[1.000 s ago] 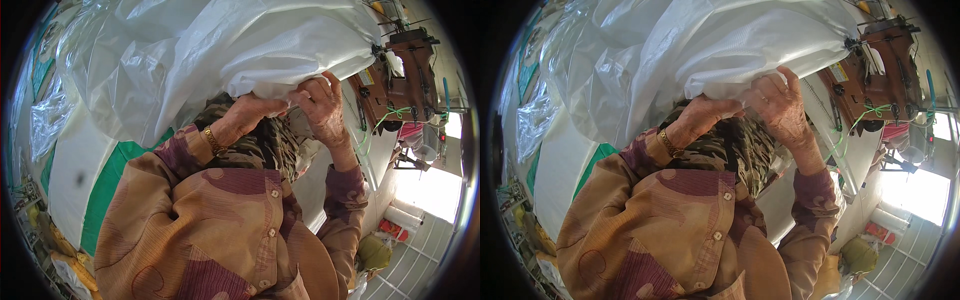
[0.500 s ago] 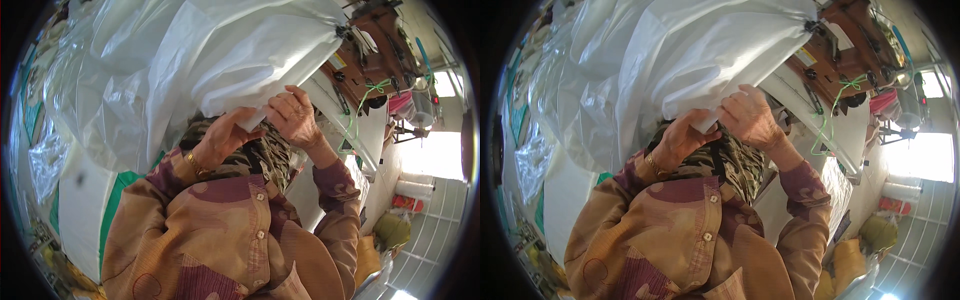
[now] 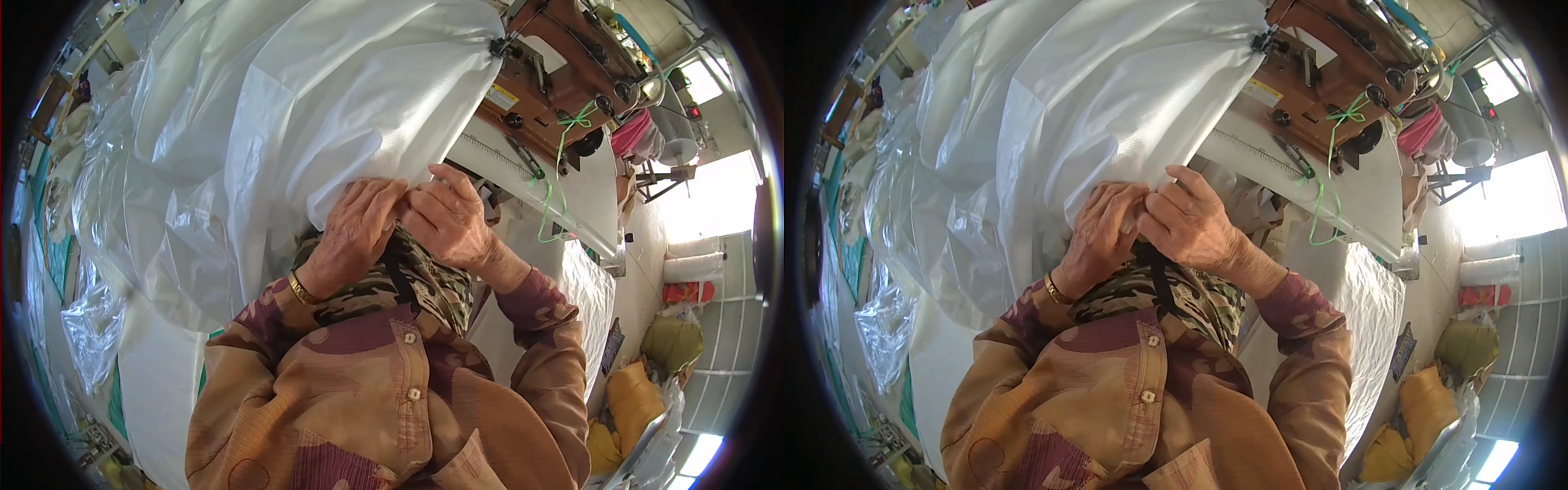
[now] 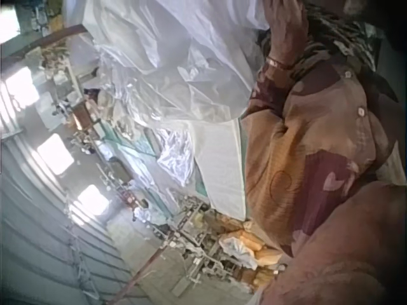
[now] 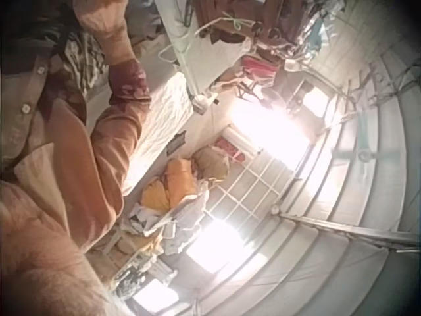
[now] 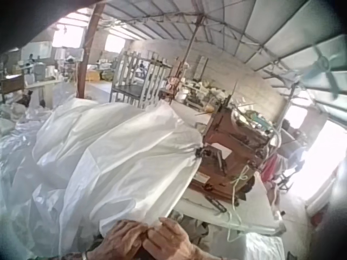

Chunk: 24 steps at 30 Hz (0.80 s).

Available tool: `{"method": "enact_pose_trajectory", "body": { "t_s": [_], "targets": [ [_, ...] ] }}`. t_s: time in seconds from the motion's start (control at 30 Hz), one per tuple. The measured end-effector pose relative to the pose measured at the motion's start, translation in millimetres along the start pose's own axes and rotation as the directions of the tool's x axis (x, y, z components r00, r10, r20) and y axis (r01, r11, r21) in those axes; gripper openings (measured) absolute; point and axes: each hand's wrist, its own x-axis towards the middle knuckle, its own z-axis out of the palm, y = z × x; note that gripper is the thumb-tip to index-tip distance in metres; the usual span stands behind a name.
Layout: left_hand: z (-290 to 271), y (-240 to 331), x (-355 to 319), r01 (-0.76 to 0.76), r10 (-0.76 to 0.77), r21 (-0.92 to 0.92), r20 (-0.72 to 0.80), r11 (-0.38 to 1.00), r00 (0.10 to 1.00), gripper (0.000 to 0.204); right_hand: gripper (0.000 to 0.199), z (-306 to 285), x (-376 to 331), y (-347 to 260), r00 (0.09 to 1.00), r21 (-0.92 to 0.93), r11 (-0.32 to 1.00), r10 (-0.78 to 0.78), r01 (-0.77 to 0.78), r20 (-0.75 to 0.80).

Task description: The person aligns and sews a large white plastic sheet using a sewing machine. They repeatedly fold the edges of the plastic, guide it through the machine, and cut the thread after each seam. The person handles the plastic sheet by hand to prepare it for stitching.

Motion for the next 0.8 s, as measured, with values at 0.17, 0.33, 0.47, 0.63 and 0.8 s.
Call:
{"method": "enact_pose_trajectory", "body": {
  "t_s": [0.17, 0.33, 0.47, 0.63, 0.8],
  "targets": [
    [7.4, -8.5, 0.8, -0.064, 0.062, -0.022, -0.109, 0.998, 0.992, 0.031, 0.019, -3.0, -1.9, -3.8, 0.996, 0.059, 0.997, 0.047, -0.043, -0.074],
    [-0.5, -22.9, 5.9, -0.257, 0.26, 0.042, -0.08, 0.965, 0.962, 0.024, 0.02, -0.2, -9.4, 4.8, 0.999, 0.176, 0.984, 0.006, 0.003, -0.05],
    [1.3, -25.4, 6.0, -0.32, 0.322, 0.029, -0.082, 0.947, 0.943, 0.019, 0.022, -4.5, -7.5, 9.9, 0.999, 0.17, 0.984, -0.048, 0.05, -0.018],
    [-3.5, -34.9, 4.6, -0.394, 0.394, -0.026, 0.11, 0.919, 0.912, 0.012, 0.02, -13.7, -4.5, 25.7, 0.989, 0.359, 0.933, -0.056, 0.004, 0.136],
    [-4.4, -30.7, 15.6, -0.551, 0.545, 0.041, 0.102, 0.833, 0.832, 0.015, 0.017, -32.5, 16.0, 54.6, 0.966, 0.178, 0.971, 0.116, -0.16, 0.232]
  ]
}}
